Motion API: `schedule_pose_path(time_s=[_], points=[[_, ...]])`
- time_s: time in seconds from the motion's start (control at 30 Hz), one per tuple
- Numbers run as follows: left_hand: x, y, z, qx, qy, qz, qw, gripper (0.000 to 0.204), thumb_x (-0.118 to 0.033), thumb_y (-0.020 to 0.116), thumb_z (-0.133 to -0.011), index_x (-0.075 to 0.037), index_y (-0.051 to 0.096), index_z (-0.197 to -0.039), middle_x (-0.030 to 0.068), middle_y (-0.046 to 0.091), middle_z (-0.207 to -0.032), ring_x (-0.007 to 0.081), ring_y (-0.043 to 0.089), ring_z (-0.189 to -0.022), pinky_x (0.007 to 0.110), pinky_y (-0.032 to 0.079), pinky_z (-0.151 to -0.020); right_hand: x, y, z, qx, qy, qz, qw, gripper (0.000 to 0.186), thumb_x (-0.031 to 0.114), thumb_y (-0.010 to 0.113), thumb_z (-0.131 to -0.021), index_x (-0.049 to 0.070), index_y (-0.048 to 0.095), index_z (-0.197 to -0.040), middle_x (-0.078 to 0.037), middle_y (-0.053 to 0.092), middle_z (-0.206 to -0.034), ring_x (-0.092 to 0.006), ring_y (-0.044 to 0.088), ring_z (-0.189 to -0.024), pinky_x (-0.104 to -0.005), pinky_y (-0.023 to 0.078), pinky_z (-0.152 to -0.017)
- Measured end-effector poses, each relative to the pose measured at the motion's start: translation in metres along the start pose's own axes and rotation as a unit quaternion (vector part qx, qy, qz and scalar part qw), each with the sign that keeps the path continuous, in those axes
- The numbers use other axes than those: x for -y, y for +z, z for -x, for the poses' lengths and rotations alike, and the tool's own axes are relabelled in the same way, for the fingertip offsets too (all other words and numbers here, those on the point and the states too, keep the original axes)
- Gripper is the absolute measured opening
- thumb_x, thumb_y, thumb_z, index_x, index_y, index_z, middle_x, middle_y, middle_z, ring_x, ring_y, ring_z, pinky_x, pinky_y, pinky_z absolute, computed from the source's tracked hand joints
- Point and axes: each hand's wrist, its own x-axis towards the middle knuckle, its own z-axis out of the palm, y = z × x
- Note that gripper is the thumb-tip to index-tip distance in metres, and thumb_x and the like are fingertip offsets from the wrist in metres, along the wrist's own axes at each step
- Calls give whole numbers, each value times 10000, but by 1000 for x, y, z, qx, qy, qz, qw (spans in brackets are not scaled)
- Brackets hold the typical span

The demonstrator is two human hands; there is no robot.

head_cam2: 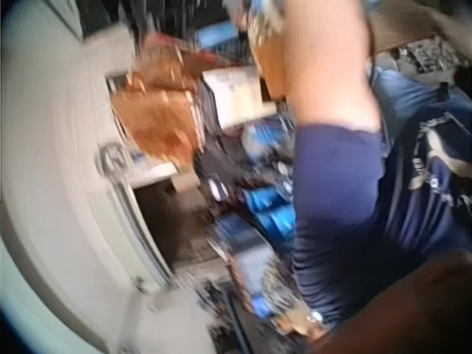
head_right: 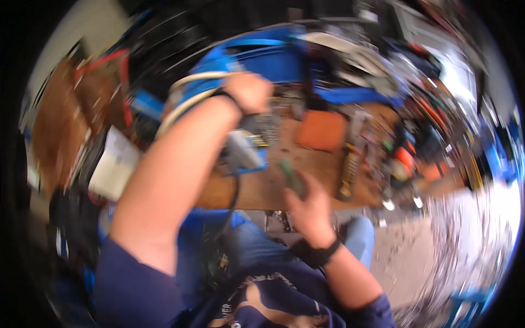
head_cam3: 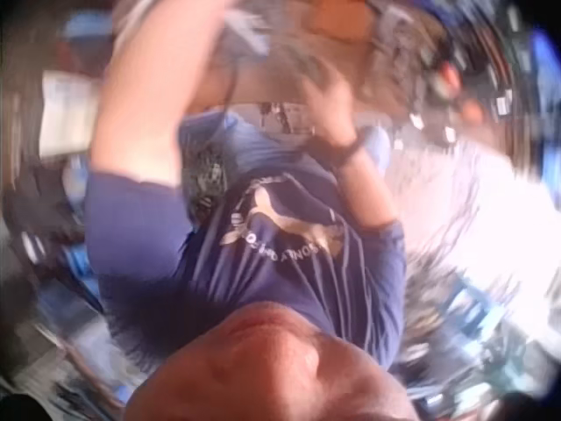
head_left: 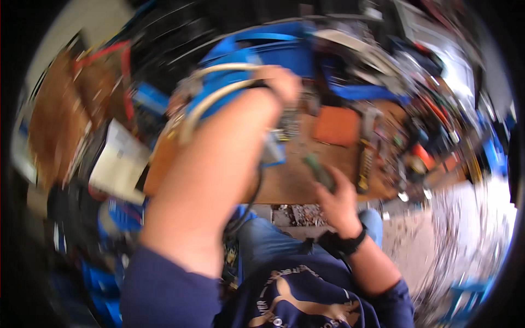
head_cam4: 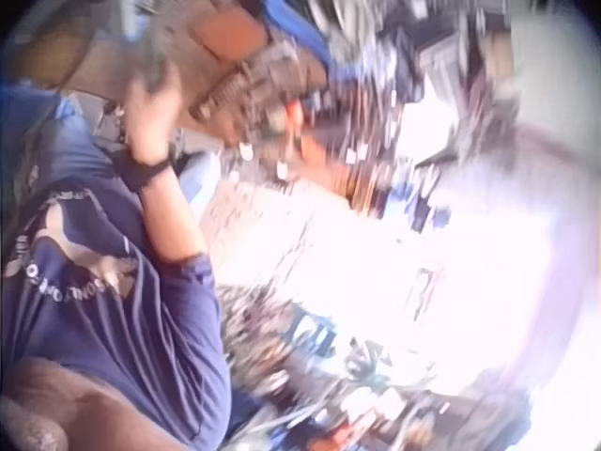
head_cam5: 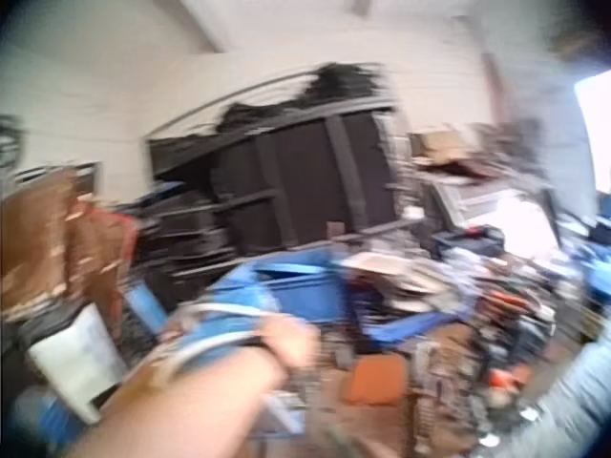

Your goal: The person works on a blue and grey electronic device, likely a power tool, on a cluttered workbench. They manipulate wires and connectors, then use a screwdriver to tighten screws on the device's casing.

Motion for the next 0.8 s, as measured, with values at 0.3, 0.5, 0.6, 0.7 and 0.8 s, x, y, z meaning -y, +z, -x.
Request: schedule_pose_path(time_s=[0.3,0.5,0.6,0.7,0.8], points=[[2,24,-33,-34,-30,143,989,249,-278,611,-779,-120,730,-931,94,709,-931,272,679,-881,403,540,-737,23,-18,2,52,152,-45,986,399,70,610,-831,-19,549,-1215,-78,563,-799,-156,509,-669,-285,401,-580],[9,13,-27,-9,18,118,993,263,-286,651,-766,-108,726,-945,105,705,-944,278,676,-893,402,538,-752,32,-13,1,72,31,97,992,370,45,579,-816,-33,567,-1178,-153,593,-921,-261,544,-800,-354,428,-696],[10,7,-25,-5,35,107,994,274,-290,671,-759,-102,724,-951,111,703,-950,280,674,-899,402,538,-760,36,-13,-1,73,-25,163,984,357,32,564,-809,-40,575,-1159,-190,607,-982,-313,561,-866,-389,441,-755],[-1,-1,-31,-2,60,96,994,287,-294,690,-752,-96,722,-958,117,702,-957,283,673,-905,402,537,-768,36,-21,-1,68,-30,207,976,347,19,548,-801,-47,584,-1140,-228,622,-1043,-366,578,-931,-423,455,-813],[-1,-12,-30,-6,68,85,994,302,-298,710,-746,-90,720,-965,123,700,-963,285,671,-911,402,536,-776,31,-19,-2,50,165,-24,985,339,98,497,-867,-48,562,-1166,-199,627,-1025,-295,580,-831,-376,466,-712]])
